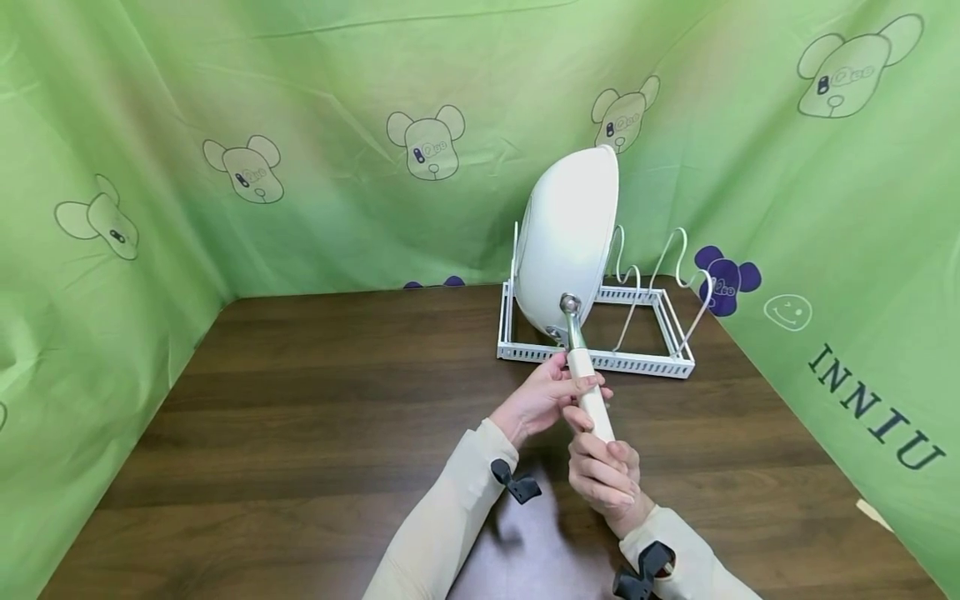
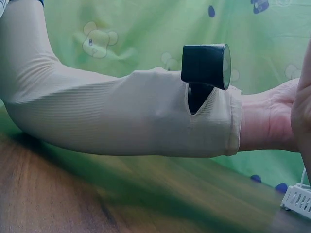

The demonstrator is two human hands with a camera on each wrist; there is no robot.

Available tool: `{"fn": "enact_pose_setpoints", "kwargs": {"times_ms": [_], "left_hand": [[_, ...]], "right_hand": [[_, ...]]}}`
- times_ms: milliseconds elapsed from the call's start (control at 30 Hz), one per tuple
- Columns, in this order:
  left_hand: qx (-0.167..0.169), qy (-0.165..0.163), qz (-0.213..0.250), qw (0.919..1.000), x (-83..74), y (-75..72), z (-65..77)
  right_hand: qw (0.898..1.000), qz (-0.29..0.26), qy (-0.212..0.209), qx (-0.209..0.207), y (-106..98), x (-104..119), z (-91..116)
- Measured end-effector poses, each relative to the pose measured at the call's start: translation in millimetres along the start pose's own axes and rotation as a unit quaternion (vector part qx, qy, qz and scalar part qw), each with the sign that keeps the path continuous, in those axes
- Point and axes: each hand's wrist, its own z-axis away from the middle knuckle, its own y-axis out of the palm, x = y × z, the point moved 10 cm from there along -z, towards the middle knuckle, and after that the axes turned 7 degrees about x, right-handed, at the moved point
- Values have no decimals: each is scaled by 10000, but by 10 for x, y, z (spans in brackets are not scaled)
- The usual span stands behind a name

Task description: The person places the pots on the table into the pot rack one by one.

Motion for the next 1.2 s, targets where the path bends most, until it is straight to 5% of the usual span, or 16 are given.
{"fn": "enact_pose_setpoints", "kwargs": {"times_ms": [433, 833, 1200], "left_hand": [[-52, -299, 114, 9995, 106, -47, 16], [426, -496, 158, 9977, 173, -82, 59], [515, -731, 214, 9958, 220, -130, 77]], "right_hand": [[9998, 195, 31, -105, -14, -32, 62], [9961, 703, 236, -486, -113, -84, 134], [9936, 883, 380, -597, -190, -102, 199]]}}
